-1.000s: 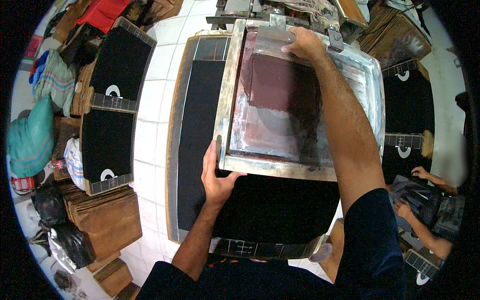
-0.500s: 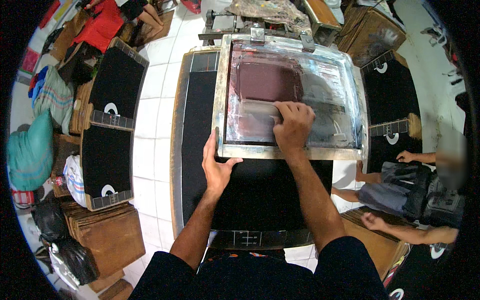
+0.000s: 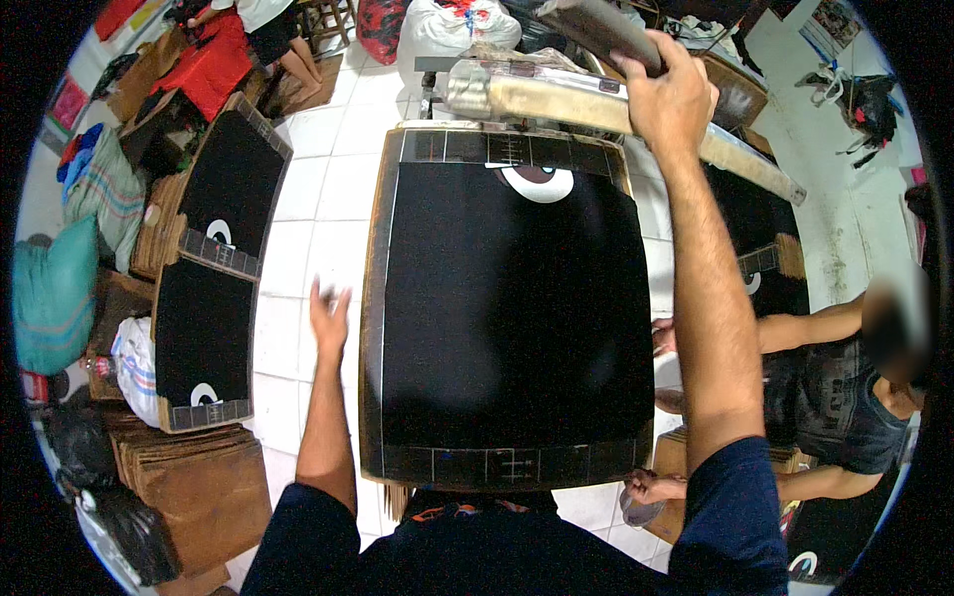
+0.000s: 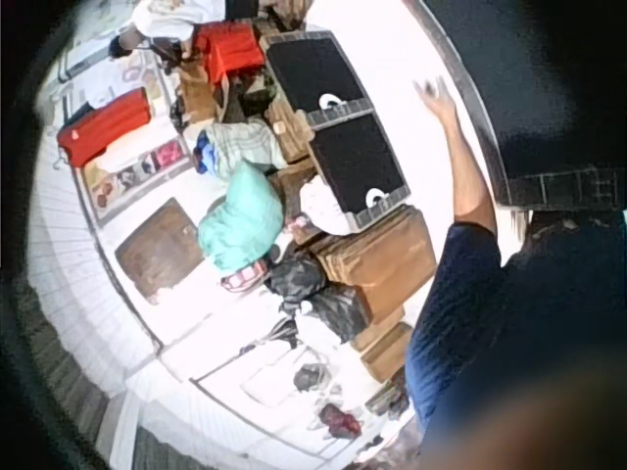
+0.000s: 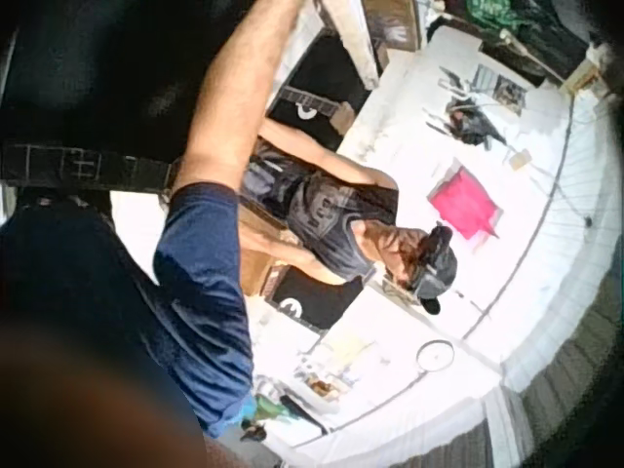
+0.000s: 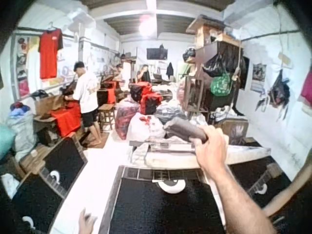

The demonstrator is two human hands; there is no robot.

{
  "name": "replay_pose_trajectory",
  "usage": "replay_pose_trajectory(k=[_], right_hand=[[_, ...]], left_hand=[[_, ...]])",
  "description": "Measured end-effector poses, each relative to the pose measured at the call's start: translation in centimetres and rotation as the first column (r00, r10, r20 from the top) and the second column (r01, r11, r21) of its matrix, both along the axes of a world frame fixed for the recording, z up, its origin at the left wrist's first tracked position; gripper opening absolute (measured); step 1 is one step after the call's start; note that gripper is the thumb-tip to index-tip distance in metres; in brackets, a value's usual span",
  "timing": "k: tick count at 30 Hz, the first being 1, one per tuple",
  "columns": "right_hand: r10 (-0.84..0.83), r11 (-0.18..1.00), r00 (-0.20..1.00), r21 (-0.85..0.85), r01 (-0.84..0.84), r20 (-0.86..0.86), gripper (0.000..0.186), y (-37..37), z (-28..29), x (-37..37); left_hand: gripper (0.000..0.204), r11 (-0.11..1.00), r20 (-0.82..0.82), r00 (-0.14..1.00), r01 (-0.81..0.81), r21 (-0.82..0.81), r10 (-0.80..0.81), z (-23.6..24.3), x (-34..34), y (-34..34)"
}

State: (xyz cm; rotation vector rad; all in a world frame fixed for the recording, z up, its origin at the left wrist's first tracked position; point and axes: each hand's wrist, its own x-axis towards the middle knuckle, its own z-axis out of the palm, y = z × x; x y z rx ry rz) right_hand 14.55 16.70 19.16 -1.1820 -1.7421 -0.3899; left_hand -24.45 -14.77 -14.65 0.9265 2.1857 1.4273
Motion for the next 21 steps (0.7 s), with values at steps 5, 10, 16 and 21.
replay_pose_trajectory(k=[5,10,16,21], right_hand=[[0.078,0.981,0.99,-0.17,-0.096,-0.113,0.035,0.1,5.8,-1.7],[0.024,0.971,0.997,-0.234,-0.042,-0.079,0.04,1.4,9.5,-3.3],[-0.057,0.968,0.995,-0.248,0.034,-0.083,0.049,3.2,9.2,-2.7],[0.093,0.952,0.995,-0.296,-0.075,0.045,0.055,9.5,8.0,1.2]], left_hand=[[0.031,0.695,0.246,0.963,0.249,-0.675,-0.105,-20.5,0.3,-29.2],[0.016,0.818,0.063,0.996,0.093,-0.567,-0.07,-23.7,10.6,-40.3],[0.039,0.791,-0.018,0.991,0.098,-0.603,-0.136,-18.1,11.9,-36.9],[0.054,0.45,0.04,0.992,-0.02,-0.893,0.124,-18.5,11.8,-41.7]])
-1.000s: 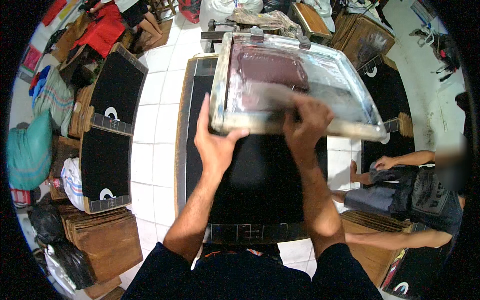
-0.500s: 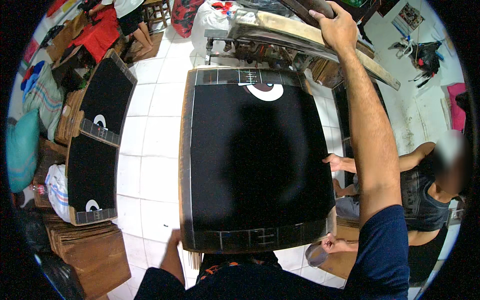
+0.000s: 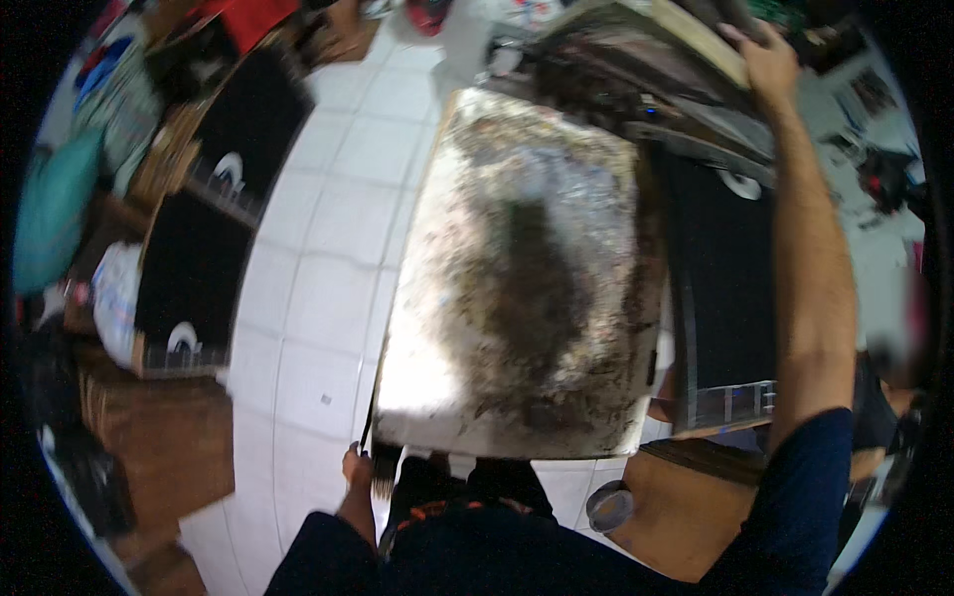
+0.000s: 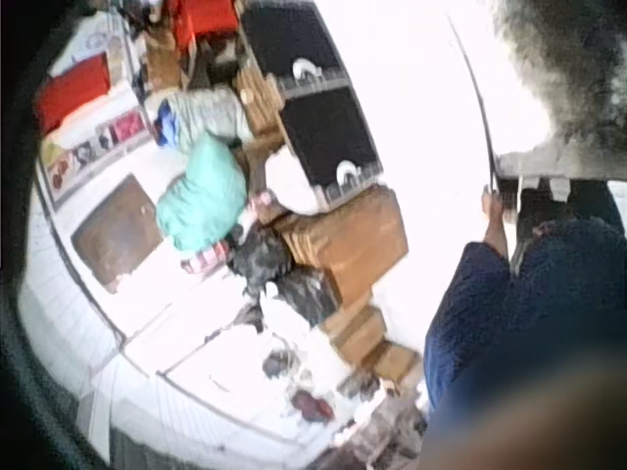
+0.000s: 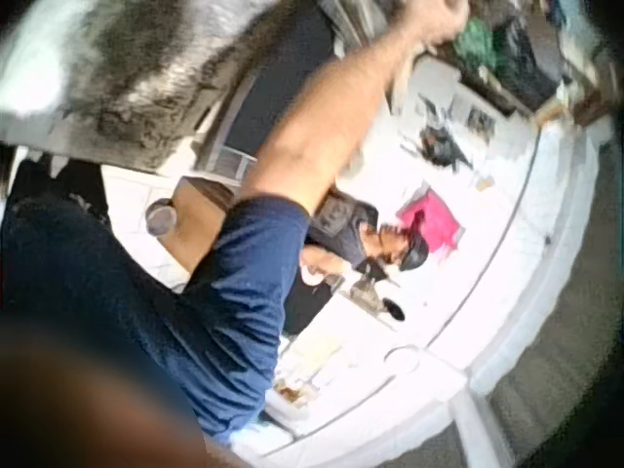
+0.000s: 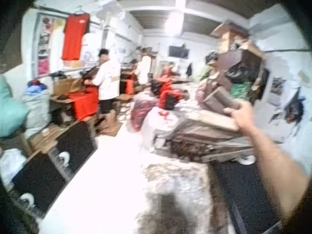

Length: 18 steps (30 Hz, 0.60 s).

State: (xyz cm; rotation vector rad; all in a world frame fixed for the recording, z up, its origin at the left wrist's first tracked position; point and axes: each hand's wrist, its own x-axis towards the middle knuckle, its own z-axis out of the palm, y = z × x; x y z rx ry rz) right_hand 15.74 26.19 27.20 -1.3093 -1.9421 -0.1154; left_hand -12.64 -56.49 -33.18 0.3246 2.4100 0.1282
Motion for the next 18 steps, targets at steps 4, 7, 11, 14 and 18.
replay_pose_trajectory(k=[4,7,11,14,18], right_hand=[[0.0,0.999,1.0,0.043,-0.001,0.023,0.069,4.1,0.0,1.5],[-0.264,0.964,0.959,0.048,0.261,0.102,0.072,4.5,0.4,1.1],[-0.195,0.977,0.981,-0.079,0.196,0.016,0.076,2.9,1.3,0.0],[-0.244,0.966,0.965,-0.068,0.251,0.092,0.08,1.9,1.7,-0.7],[-0.254,0.961,0.964,-0.089,0.261,0.082,0.081,1.3,1.9,-1.2]], left_hand=[[0.027,0.937,0.003,0.95,0.308,-0.164,-0.312,2.3,-1.7,-3.1],[0.023,0.959,-0.347,0.931,0.194,0.205,-0.114,6.3,-2.4,-1.8],[0.013,0.822,-0.436,0.896,0.18,0.54,0.091,13.2,-3.8,4.6],[0.01,0.499,-0.655,0.733,0.505,0.704,0.182,19.6,-5.9,13.3],[0.007,0.351,-0.693,0.66,0.601,0.718,0.288,29.7,-10.4,27.5]])
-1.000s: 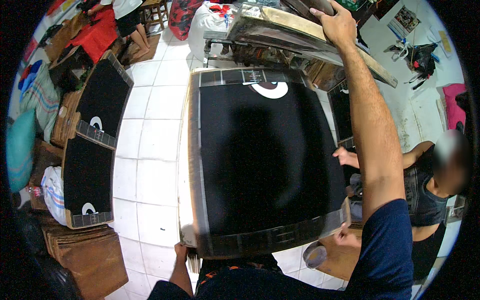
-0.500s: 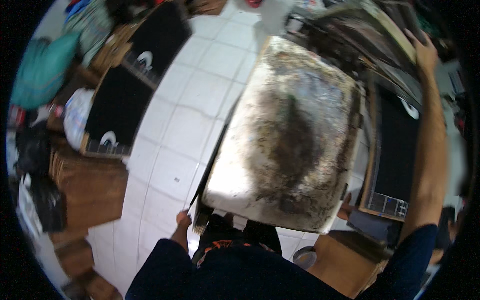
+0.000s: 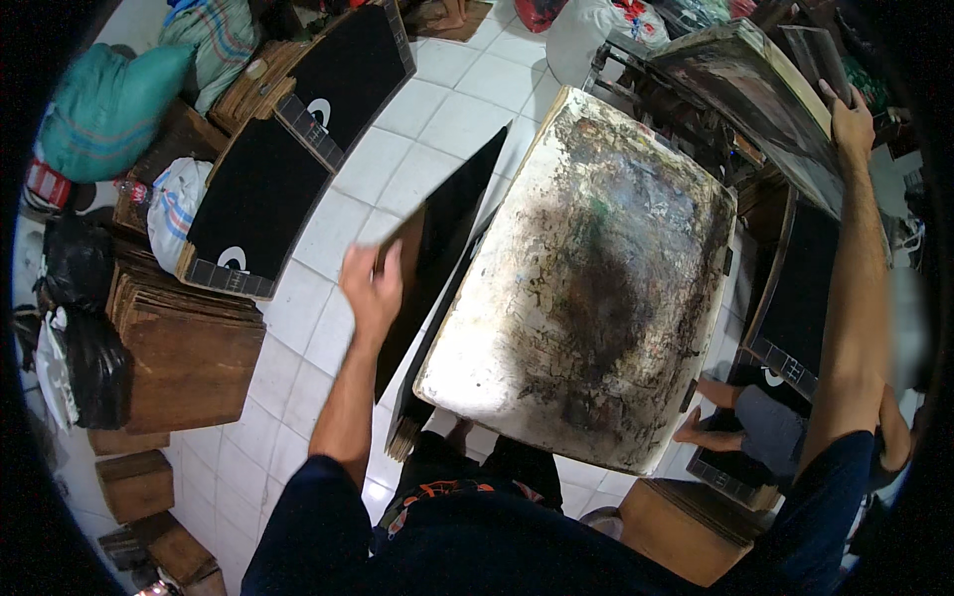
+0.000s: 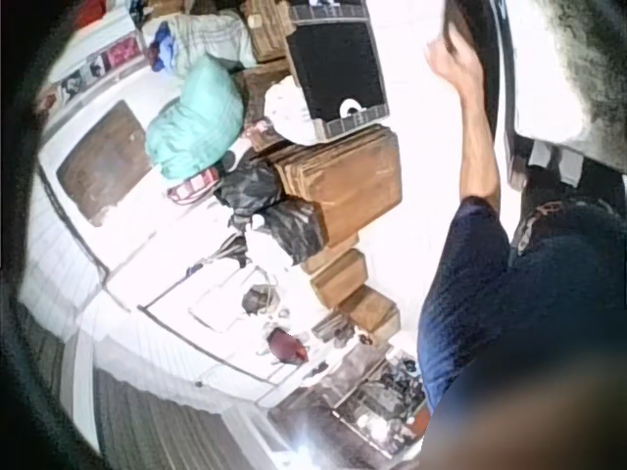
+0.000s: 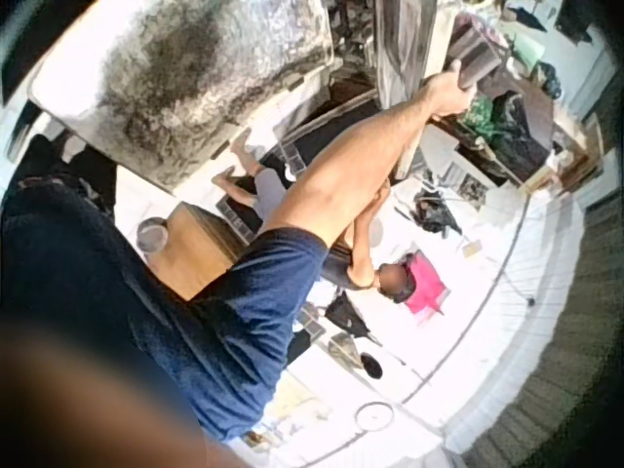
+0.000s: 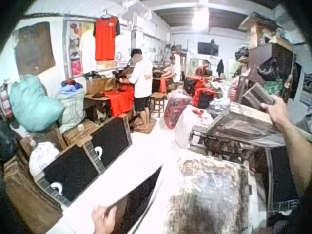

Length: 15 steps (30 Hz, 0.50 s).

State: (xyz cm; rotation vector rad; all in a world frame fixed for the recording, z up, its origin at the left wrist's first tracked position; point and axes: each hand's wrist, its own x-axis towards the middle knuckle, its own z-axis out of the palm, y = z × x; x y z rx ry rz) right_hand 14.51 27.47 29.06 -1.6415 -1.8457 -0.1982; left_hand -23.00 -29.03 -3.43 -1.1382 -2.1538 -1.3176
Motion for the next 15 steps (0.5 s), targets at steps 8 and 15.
replay_pose_trajectory(k=[8,15], right_hand=[[-0.024,0.999,0.999,0.034,0.023,0.025,0.078,0.2,-0.4,-0.3],[0.025,0.999,0.999,0.029,-0.026,0.044,0.078,0.6,0.3,-0.3]], left_hand=[[0.015,0.987,-0.196,0.97,0.154,0.043,-0.142,17.2,5.9,-0.3],[0.034,0.421,0.032,0.423,0.905,-0.058,-0.905,14.3,27.5,-2.8]])
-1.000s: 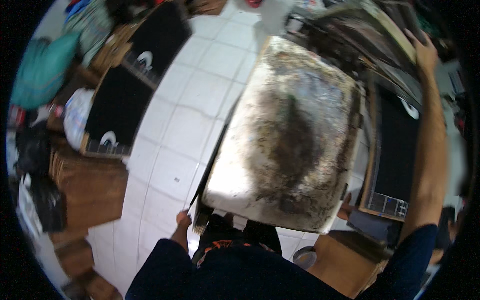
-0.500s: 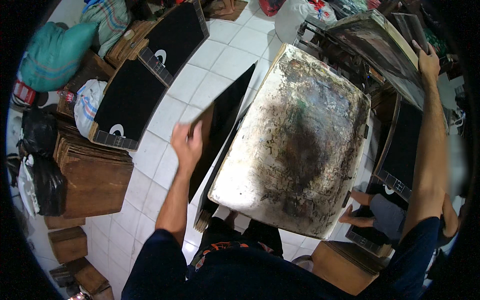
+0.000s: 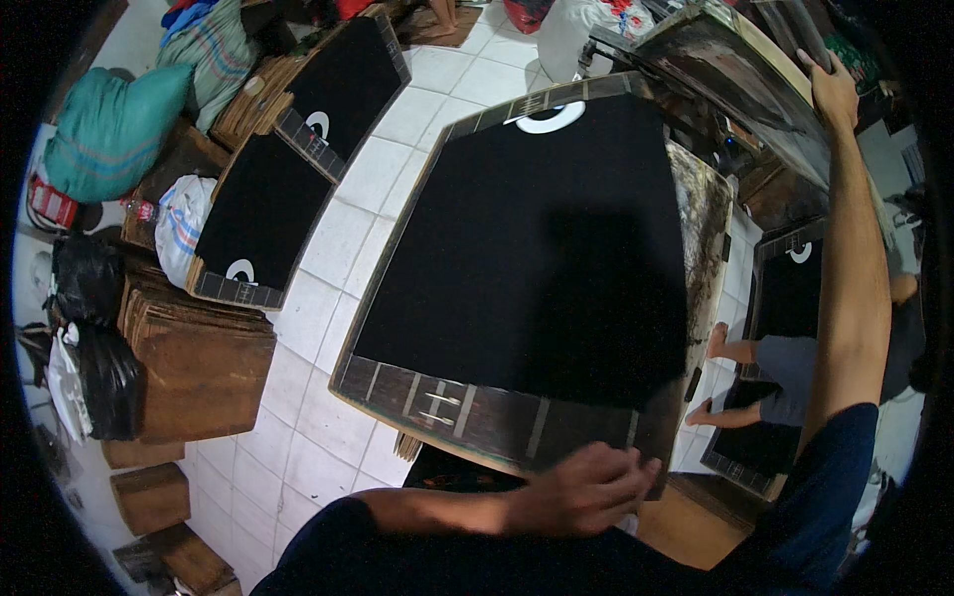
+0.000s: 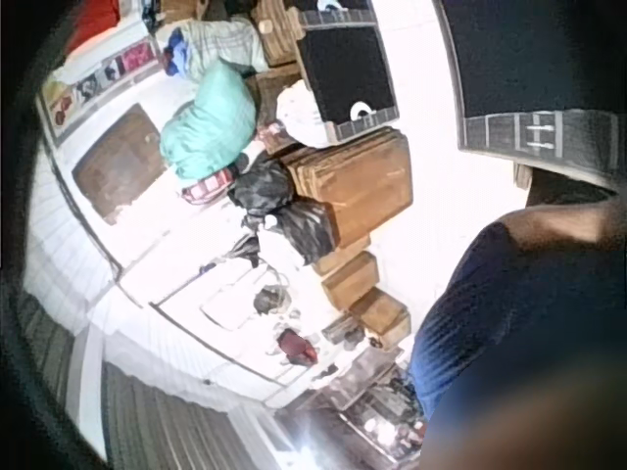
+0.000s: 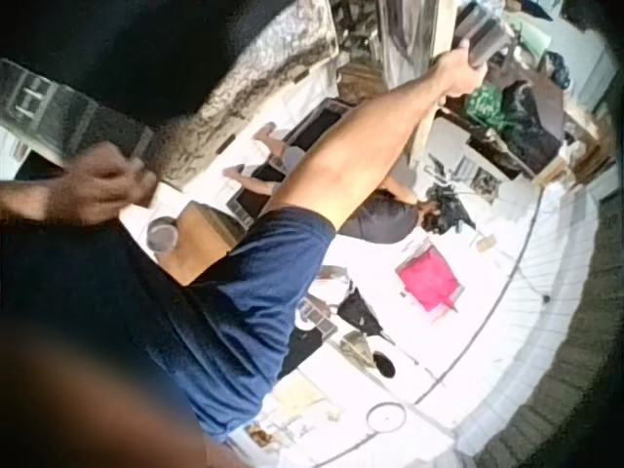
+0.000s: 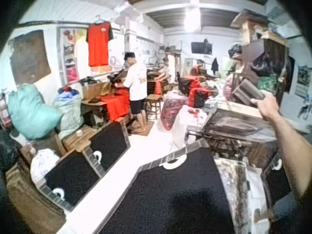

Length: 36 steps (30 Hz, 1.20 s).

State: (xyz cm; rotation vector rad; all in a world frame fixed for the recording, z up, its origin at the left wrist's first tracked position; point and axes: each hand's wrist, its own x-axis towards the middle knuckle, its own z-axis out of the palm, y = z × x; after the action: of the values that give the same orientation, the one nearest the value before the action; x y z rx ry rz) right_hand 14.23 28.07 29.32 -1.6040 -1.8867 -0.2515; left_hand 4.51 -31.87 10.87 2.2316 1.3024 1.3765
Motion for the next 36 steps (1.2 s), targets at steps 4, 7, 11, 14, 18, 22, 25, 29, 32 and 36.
replay_pose_trajectory(k=[4,7,11,14,18,22,25,29,32,36], right_hand=[[0.054,0.994,0.998,0.089,-0.056,0.022,0.067,-3.3,0.1,-0.9],[0.149,0.985,0.971,0.118,-0.128,-0.186,0.055,-7.1,0.0,-1.8],[0.057,0.995,0.979,0.096,-0.039,-0.195,0.056,-10.0,0.6,-3.3],[0.04,0.999,0.979,0.04,-0.033,-0.198,0.055,-10.2,1.0,-3.6],[0.096,0.995,0.969,0.06,-0.084,-0.227,0.049,-9.2,1.3,-3.4],[0.088,0.995,0.97,0.054,-0.078,-0.228,0.043,-9.0,1.4,-3.4],[0.089,0.996,0.97,0.047,-0.08,-0.228,0.043,-9.2,1.6,-3.4],[0.081,0.994,0.976,0.083,-0.065,-0.202,0.044,-8.9,1.7,-3.2],[0.09,0.995,0.976,0.064,-0.078,-0.199,0.046,-8.3,2.1,-3.2],[0.122,0.991,0.971,0.083,-0.107,-0.206,0.048,-7.8,2.9,-3.5]], left_hand=[[0.057,0.874,0.228,0.92,0.379,-0.304,-0.319,-7.0,2.5,2.0],[0.06,0.772,-0.274,0.845,-0.533,-0.347,0.459,-15.5,-9.2,1.3],[0.07,-0.321,-0.615,0.025,-0.836,-0.444,0.788,-23.5,-26.8,-5.1],[0.054,0.107,-0.169,0.33,-0.676,-0.729,0.929,-23.9,-30.6,-8.6],[0.046,0.268,0.132,0.279,-0.537,-0.8,0.951,-20.4,-25.9,-9.1],[0.045,0.315,0.226,0.241,-0.446,-0.838,0.944,-20.4,-21.9,-5.7],[0.045,0.225,0.098,0.284,-0.46,-0.859,0.954,-22.8,-20.2,-3.7],[0.041,0.217,0.027,0.425,-0.406,-0.888,0.905,-24.0,-19.4,-4.5],[0.053,0.444,-0.04,0.731,-0.455,-0.772,0.681,-22.5,-20.4,-5.8],[0.057,0.356,-0.201,0.779,-0.479,-0.802,0.595,-20.5,-21.5,-5.3]])
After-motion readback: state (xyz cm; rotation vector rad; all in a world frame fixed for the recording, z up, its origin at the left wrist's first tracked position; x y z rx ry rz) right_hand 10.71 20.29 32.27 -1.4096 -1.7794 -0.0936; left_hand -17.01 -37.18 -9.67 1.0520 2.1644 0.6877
